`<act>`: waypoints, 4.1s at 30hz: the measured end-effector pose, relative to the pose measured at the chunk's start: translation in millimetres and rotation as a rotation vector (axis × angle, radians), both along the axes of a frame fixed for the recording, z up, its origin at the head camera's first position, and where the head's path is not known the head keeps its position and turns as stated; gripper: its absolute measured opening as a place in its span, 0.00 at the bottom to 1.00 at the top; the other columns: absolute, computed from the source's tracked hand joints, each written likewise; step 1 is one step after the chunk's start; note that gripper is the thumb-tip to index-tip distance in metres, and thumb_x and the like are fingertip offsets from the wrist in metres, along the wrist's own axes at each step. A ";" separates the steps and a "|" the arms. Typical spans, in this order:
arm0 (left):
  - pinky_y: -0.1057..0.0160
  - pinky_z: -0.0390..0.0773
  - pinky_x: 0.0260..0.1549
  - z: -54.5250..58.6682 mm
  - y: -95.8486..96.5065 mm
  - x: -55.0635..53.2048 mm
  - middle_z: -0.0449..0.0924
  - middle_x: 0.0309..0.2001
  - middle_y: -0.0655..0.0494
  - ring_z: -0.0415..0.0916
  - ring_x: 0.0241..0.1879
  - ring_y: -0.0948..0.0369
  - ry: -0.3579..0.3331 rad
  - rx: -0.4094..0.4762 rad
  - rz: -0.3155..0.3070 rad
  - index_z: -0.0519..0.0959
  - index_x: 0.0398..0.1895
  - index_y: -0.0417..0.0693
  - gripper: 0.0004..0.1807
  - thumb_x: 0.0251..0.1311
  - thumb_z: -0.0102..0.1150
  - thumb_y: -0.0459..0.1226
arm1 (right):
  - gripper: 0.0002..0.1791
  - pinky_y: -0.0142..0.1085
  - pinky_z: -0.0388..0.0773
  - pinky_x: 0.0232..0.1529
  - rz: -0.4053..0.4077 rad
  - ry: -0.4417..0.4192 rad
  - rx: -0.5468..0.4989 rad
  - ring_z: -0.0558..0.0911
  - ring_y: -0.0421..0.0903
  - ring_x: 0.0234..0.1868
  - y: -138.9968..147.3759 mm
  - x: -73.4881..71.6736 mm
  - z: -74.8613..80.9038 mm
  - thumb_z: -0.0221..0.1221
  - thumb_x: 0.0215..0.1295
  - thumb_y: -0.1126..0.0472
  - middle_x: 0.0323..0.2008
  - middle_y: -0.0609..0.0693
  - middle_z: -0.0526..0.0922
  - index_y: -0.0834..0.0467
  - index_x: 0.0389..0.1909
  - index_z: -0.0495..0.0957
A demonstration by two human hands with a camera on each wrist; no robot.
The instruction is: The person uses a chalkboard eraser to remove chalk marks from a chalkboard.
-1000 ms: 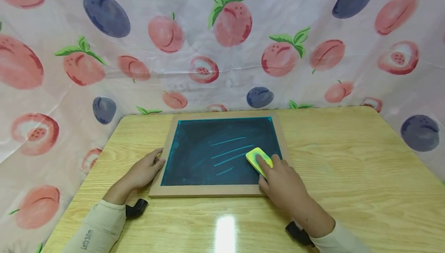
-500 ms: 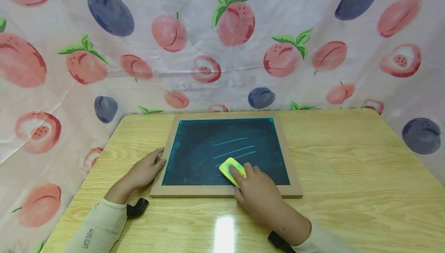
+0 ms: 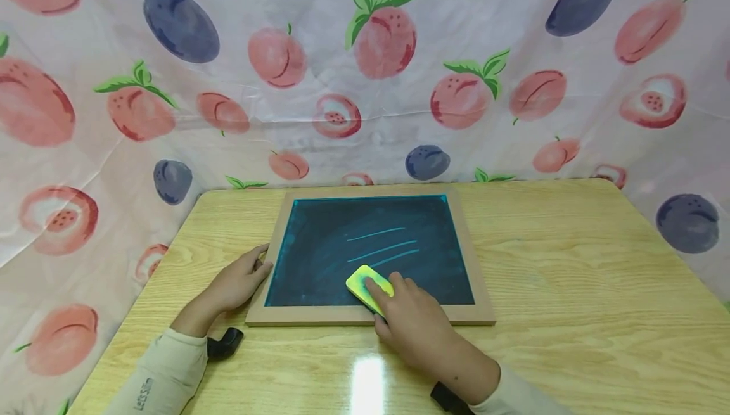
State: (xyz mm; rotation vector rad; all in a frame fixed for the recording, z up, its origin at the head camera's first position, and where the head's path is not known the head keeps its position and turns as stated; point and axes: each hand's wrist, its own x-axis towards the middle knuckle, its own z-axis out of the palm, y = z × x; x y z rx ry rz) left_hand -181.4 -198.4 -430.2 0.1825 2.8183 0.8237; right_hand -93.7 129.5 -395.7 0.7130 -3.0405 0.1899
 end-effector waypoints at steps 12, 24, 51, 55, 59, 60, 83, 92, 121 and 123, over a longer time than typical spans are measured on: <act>0.52 0.72 0.48 1.0 -3.3 4.4 0.72 0.55 0.54 0.73 0.49 0.58 0.012 0.036 -0.028 0.54 0.70 0.56 0.36 0.62 0.46 0.58 | 0.30 0.35 0.69 0.24 -0.069 0.115 0.021 0.69 0.43 0.24 36.0 -13.7 -1.3 0.62 0.55 0.49 0.38 0.57 0.73 0.48 0.60 0.71; 0.50 0.70 0.52 1.2 -2.5 4.2 0.69 0.59 0.55 0.71 0.54 0.57 0.022 0.043 -0.034 0.54 0.70 0.58 0.34 0.63 0.45 0.56 | 0.26 0.46 0.68 0.28 -0.175 0.183 0.006 0.73 0.48 0.26 82.5 -37.5 -1.2 0.59 0.55 0.54 0.31 0.59 0.74 0.55 0.57 0.74; 0.62 0.71 0.31 1.1 -0.2 -0.3 0.75 0.41 0.56 0.73 0.34 0.63 0.007 -0.045 -0.017 0.52 0.71 0.55 0.37 0.62 0.46 0.57 | 0.26 0.47 0.72 0.32 -0.152 0.095 -0.067 0.72 0.51 0.33 77.8 -41.8 -7.5 0.52 0.64 0.54 0.42 0.63 0.71 0.54 0.63 0.67; 0.64 0.68 0.26 1.2 -0.1 -1.0 0.74 0.38 0.56 0.71 0.30 0.63 0.001 -0.058 -0.020 0.52 0.71 0.52 0.37 0.63 0.46 0.57 | 0.26 0.46 0.73 0.33 -0.106 0.118 -0.053 0.72 0.50 0.32 69.7 -38.6 -9.3 0.53 0.63 0.54 0.42 0.63 0.71 0.54 0.63 0.67; 0.64 0.67 0.25 1.1 -0.1 -0.6 0.73 0.37 0.56 0.70 0.28 0.63 -0.008 -0.056 -0.018 0.51 0.71 0.53 0.38 0.63 0.45 0.57 | 0.27 0.47 0.75 0.36 -0.065 0.105 -0.050 0.74 0.52 0.37 58.0 -32.5 -9.1 0.54 0.63 0.53 0.46 0.63 0.71 0.52 0.64 0.66; 0.64 0.68 0.25 1.1 -0.1 -0.5 0.72 0.37 0.56 0.70 0.28 0.63 -0.011 -0.053 -0.017 0.51 0.71 0.53 0.38 0.63 0.45 0.57 | 0.27 0.46 0.75 0.37 -0.054 0.097 -0.051 0.74 0.52 0.38 54.7 -30.4 -8.8 0.54 0.63 0.53 0.47 0.62 0.71 0.51 0.64 0.66; 0.63 0.66 0.21 1.2 1.1 0.5 0.72 0.33 0.56 0.69 0.24 0.62 -0.003 -0.056 -0.013 0.51 0.71 0.54 0.37 0.63 0.45 0.56 | 0.29 0.41 0.73 0.39 0.002 0.016 -0.040 0.73 0.45 0.41 16.6 -2.5 -5.9 0.51 0.64 0.48 0.50 0.52 0.71 0.37 0.67 0.60; 0.63 0.67 0.24 3.0 2.2 1.5 0.72 0.35 0.55 0.69 0.27 0.61 -0.001 -0.066 -0.010 0.52 0.71 0.53 0.37 0.63 0.45 0.56 | 0.29 0.45 0.74 0.40 -0.043 0.078 -0.032 0.74 0.49 0.40 31.2 -17.4 -9.3 0.54 0.63 0.49 0.49 0.57 0.72 0.42 0.66 0.62; 0.48 0.70 0.51 1.8 -3.5 2.8 0.67 0.61 0.53 0.69 0.57 0.55 0.048 -0.002 -0.054 0.53 0.71 0.56 0.35 0.64 0.44 0.56 | 0.27 0.45 0.73 0.31 -0.116 0.129 -0.026 0.72 0.51 0.30 73.7 -42.5 -7.0 0.54 0.63 0.55 0.39 0.62 0.72 0.56 0.64 0.66; 0.48 0.69 0.52 1.8 -3.3 2.6 0.66 0.63 0.54 0.68 0.58 0.55 0.048 0.007 -0.057 0.53 0.71 0.56 0.34 0.64 0.44 0.55 | 0.27 0.45 0.74 0.32 -0.090 0.142 -0.020 0.73 0.51 0.31 68.2 -40.9 -7.9 0.55 0.63 0.54 0.40 0.63 0.73 0.56 0.63 0.67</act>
